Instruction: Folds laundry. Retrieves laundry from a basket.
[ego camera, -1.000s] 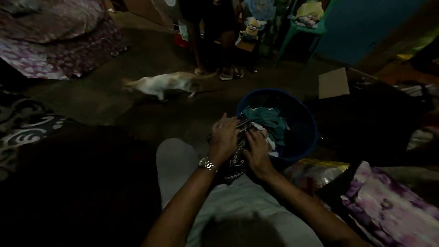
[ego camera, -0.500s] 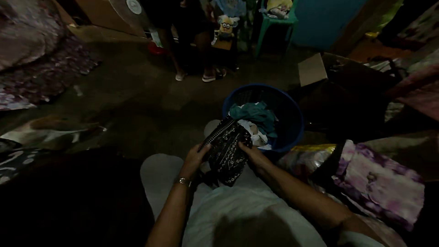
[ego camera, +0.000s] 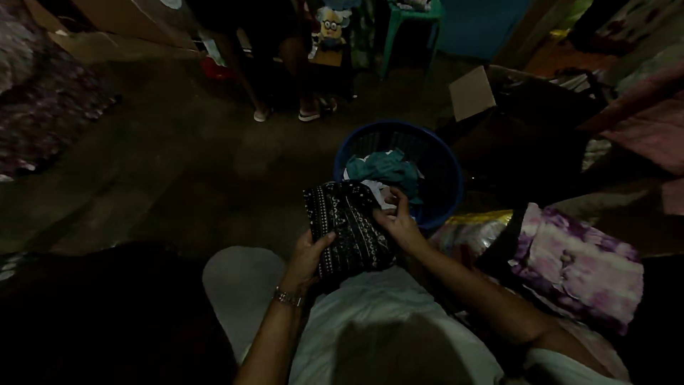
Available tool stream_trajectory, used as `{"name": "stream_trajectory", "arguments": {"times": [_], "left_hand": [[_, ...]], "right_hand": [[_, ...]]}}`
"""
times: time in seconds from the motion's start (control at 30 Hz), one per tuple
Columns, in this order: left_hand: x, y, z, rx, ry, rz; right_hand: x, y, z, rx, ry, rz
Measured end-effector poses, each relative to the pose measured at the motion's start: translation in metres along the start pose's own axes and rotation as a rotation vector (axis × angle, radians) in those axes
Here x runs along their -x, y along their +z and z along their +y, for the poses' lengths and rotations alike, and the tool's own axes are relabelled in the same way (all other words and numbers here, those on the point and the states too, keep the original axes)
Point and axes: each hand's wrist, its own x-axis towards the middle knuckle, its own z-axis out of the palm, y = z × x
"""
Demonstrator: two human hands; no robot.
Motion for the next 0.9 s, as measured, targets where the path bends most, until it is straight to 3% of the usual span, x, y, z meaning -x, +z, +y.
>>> {"name": "stream_trajectory", "arguments": {"times": [0.07, 0.17, 0.3, 0.43, 0.57, 0.73, 0.9], "left_hand": [[-0.002, 0.006, -0.015, 0.097, -0.041, 0.05], [0.0, 0.01, -0.038, 0.242, -0.071, 0.022], [0.011, 0.006, -0.04, -0.038, -0.072, -0.012], [0.017, 0.007, -0.046, -0.015, -0.102, -0.03], [0.015, 0.005, -0.055, -0.019, -0.138, -0.088], [0.005, 0.003, -0.041, 0.027, 0.008, 0.048], [-0.027, 0.008, -0.02, -0.054, 0.097, 0.247]], "right_hand": [[0.017, -0.001, 0.016, 0.123, -0.071, -0.005], [0.045, -0.003, 0.031, 0.194, -0.017, -0.106], [0.045, -0.019, 0.041, 0.18, 0.016, -0.07], [0.03, -0.041, 0.043, 0.122, 0.02, 0.073], [0.011, -0.06, 0.056, 0.28, 0.134, -0.15], [-0.008, -0.034, 0.037, 0.277, -0.24, 0.006], [-0.039, 0.014, -0.008, 0.594, -0.443, -0.021]]}}
